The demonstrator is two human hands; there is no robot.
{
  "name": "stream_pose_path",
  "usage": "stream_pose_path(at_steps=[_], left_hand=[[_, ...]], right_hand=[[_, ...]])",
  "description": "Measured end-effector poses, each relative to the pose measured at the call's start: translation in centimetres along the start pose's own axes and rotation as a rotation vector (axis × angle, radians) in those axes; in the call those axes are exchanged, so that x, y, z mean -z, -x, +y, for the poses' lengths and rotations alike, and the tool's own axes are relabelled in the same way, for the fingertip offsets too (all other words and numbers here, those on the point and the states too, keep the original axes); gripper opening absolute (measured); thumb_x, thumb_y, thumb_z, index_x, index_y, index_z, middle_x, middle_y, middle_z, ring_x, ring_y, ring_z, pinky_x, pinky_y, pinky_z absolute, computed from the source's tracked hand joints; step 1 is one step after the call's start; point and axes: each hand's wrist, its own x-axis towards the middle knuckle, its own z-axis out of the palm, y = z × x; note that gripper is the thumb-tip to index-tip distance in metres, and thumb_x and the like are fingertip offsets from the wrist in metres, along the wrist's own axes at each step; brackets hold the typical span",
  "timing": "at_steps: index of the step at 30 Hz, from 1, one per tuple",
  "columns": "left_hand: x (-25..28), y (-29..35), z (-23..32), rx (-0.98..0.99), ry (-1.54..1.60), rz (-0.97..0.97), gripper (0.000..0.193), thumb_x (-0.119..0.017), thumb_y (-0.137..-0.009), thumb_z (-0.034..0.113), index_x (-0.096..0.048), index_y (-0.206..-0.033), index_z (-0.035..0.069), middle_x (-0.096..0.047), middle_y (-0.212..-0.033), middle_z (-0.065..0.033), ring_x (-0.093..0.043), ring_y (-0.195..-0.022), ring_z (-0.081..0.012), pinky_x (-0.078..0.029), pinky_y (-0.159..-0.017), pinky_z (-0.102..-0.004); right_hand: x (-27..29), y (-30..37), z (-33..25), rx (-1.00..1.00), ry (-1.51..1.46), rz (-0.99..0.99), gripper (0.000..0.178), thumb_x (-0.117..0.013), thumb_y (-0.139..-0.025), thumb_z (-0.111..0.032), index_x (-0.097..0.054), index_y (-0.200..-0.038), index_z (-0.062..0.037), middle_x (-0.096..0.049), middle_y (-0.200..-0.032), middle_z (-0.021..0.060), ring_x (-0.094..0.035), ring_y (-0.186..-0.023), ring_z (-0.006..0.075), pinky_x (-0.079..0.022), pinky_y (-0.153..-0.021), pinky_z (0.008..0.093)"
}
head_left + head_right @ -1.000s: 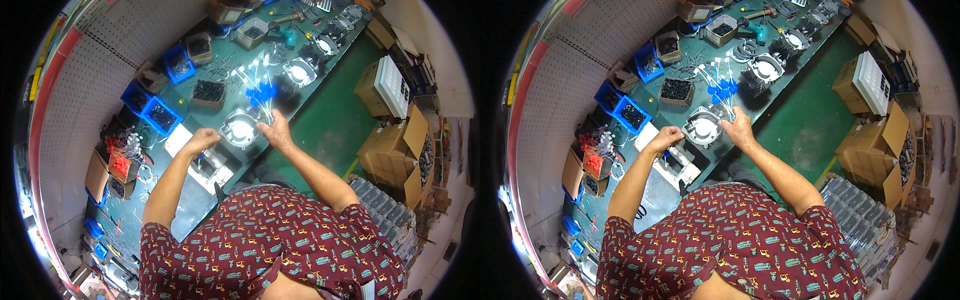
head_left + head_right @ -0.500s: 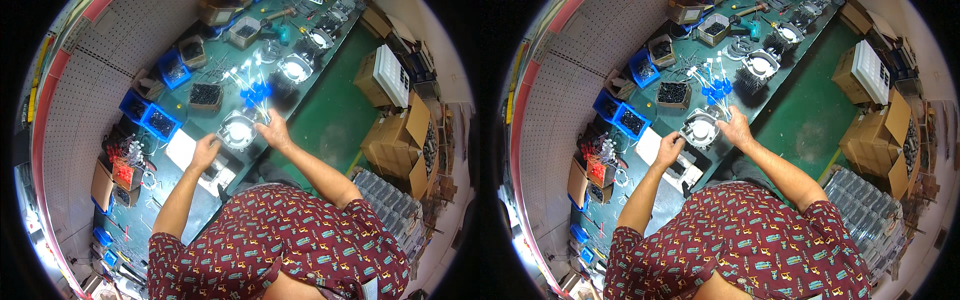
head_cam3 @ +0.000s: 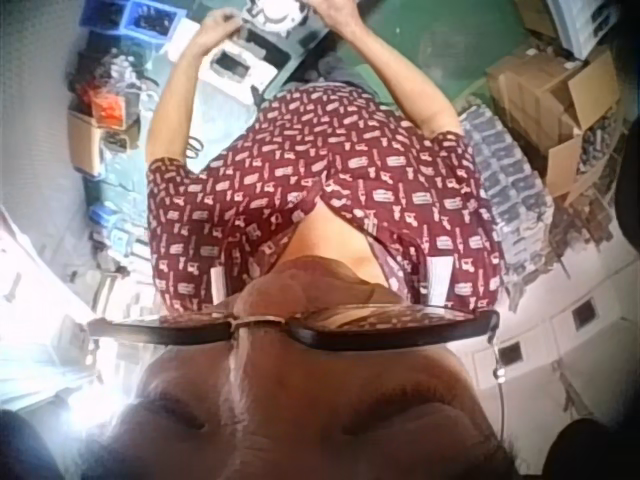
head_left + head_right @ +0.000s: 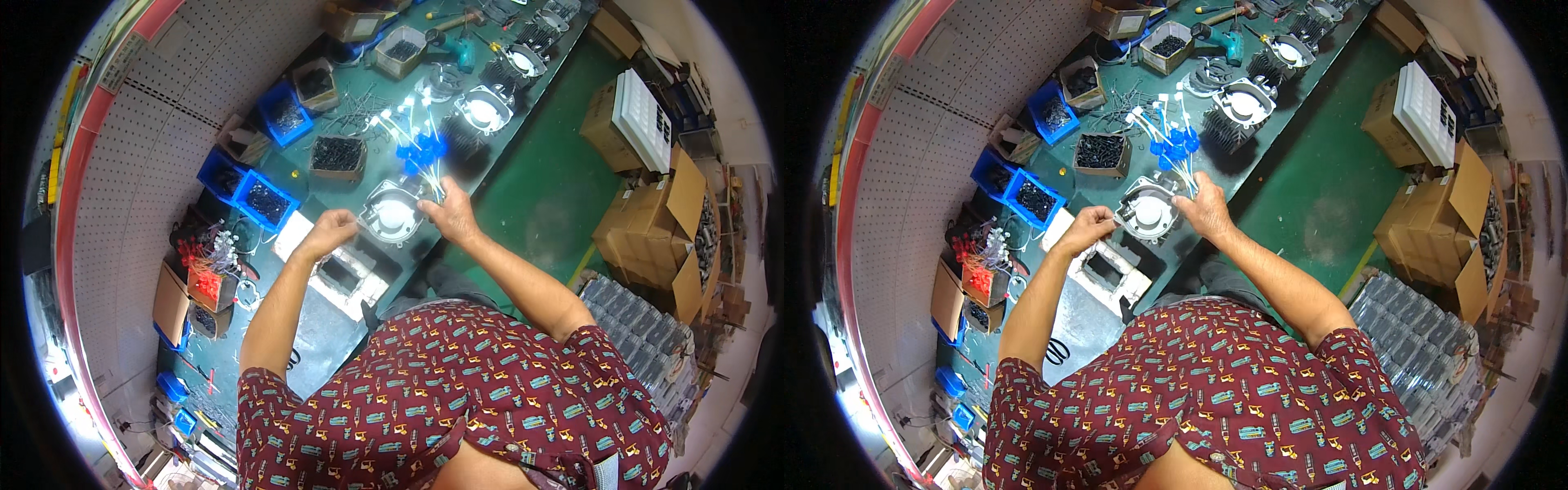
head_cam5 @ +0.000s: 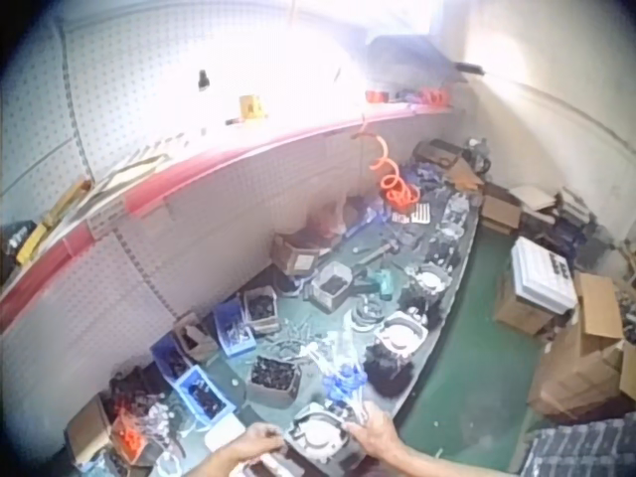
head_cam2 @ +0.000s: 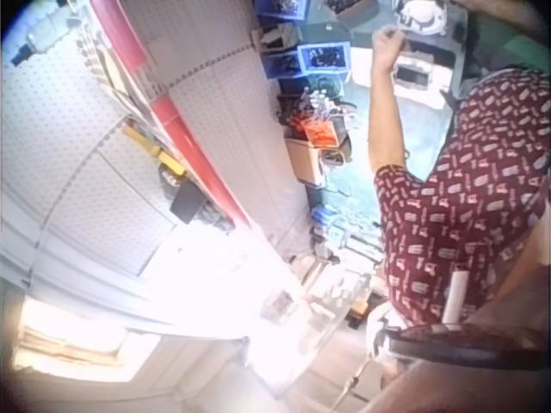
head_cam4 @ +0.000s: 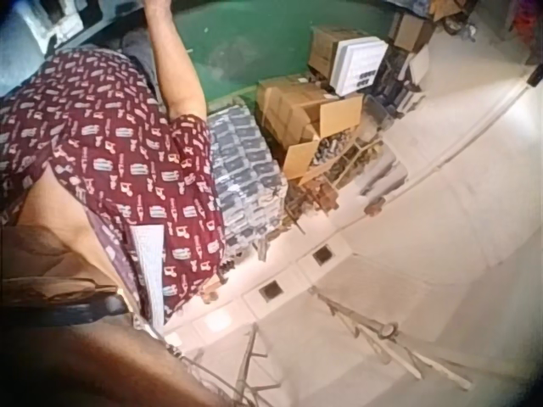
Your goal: The person uses a pneumatic tool to fasten components into circular metal housings on a workbench, then inserts blue-tipped LED wires into the same housings. The person handles multiple housings and LED wires, placing finished units on the table.
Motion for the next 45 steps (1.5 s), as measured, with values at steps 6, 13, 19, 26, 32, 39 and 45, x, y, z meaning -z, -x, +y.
stream_pose_path(at_steps=[6, 13, 19, 26, 32, 39, 45], left_hand=[[-4.2, 3.0, 2.1, -0.36, -0.705, 0.505, 0.016, -0.072, -0.087, 0.012, -0.063, -0.091, -0.001, -0.067, -0.083, -0.0166, -0.068, -0.076, -0.0257, -0.053, -0.07, -0.0412], [-2.7, 2.2, 0.8, 0.271, 0.515, 0.099, 0.023, -0.061, -0.102, 0.022, -0.063, -0.102, -0.001, -0.067, -0.09, -0.0084, -0.068, -0.081, -0.0181, -0.061, -0.076, -0.0312], [-1.6, 1.3, -1.4, 0.148, 0.351, -0.009, 0.022, -0.067, -0.098, 0.02, -0.064, -0.094, -0.001, -0.066, -0.082, -0.0067, -0.066, -0.076, -0.0141, -0.053, -0.065, -0.0289], [-6.3, 3.7, 1.3, -0.437, -0.83, 0.615, 0.007, -0.068, -0.09, 0.008, -0.063, -0.09, 0.002, -0.067, -0.087, -0.0142, -0.067, -0.076, -0.0298, -0.053, -0.069, -0.0389], [-3.9, 2.4, 0.5, 0.3, 0.638, 0.13, 0.008, -0.065, -0.098, 0.011, -0.063, -0.097, 0.004, -0.065, -0.083, -0.003, -0.063, -0.072, -0.0125, -0.052, -0.062, -0.0255], [-4.6, 2.5, 0.4, -0.402, -0.557, 0.464, 0.013, -0.07, -0.085, 0.011, -0.067, -0.094, 0.003, -0.068, -0.089, -0.0184, -0.066, -0.076, -0.0388, -0.052, -0.068, -0.0412], [-4.4, 3.1, 0.5, 0.228, 0.585, 0.194, 0.009, -0.066, -0.097, 0.01, -0.063, -0.101, 0.002, -0.068, -0.086, -0.0058, -0.067, -0.077, -0.013, -0.064, -0.069, -0.0286]], right_hand=[[-0.4, 0.1, 0.0, 0.033, 0.012, 0.035, 0.036, -0.077, -0.081, -0.017, -0.057, -0.103, 0.0025, -0.068, -0.086, 0.0184, -0.067, -0.076, 0.0287, -0.054, -0.069, 0.0405], [-0.4, -0.2, 0.6, 0.05, -0.032, 0.026, 0.041, -0.077, -0.079, -0.02, -0.056, -0.103, 0.0036, -0.068, -0.086, 0.0245, -0.069, -0.082, 0.041, -0.053, -0.076, 0.0472], [-0.2, -0.2, -0.8, 0.057, -0.02, 0.006, 0.04, -0.077, -0.078, -0.02, -0.057, -0.105, 0.0027, -0.068, -0.086, 0.0235, -0.069, -0.082, 0.0404, -0.053, -0.076, 0.047], [-0.4, 0.0, -0.5, 0.043, -0.001, 0.047, 0.041, -0.077, -0.078, -0.02, -0.057, -0.105, 0.0027, -0.068, -0.084, 0.0232, -0.069, -0.081, 0.0398, -0.053, -0.076, 0.0472], [-0.3, -0.2, -0.3, 0.061, 0.064, 0.057, 0.041, -0.078, -0.078, -0.02, -0.056, -0.103, 0.0036, -0.068, -0.084, 0.0239, -0.069, -0.08, 0.0397, -0.053, -0.075, 0.047], [-0.2, -0.3, -0.5, 0.08, 0.083, 0.058, 0.039, -0.079, -0.079, -0.02, -0.058, -0.104, 0.0023, -0.069, -0.088, 0.0224, -0.069, -0.083, 0.036, -0.053, -0.077, 0.0452], [-0.2, -0.6, -0.8, 0.048, 0.11, 0.023, 0.038, -0.079, -0.081, -0.018, -0.06, -0.108, 0.0015, -0.069, -0.094, 0.0194, -0.068, -0.085, 0.0283, -0.053, -0.079, 0.0416]])
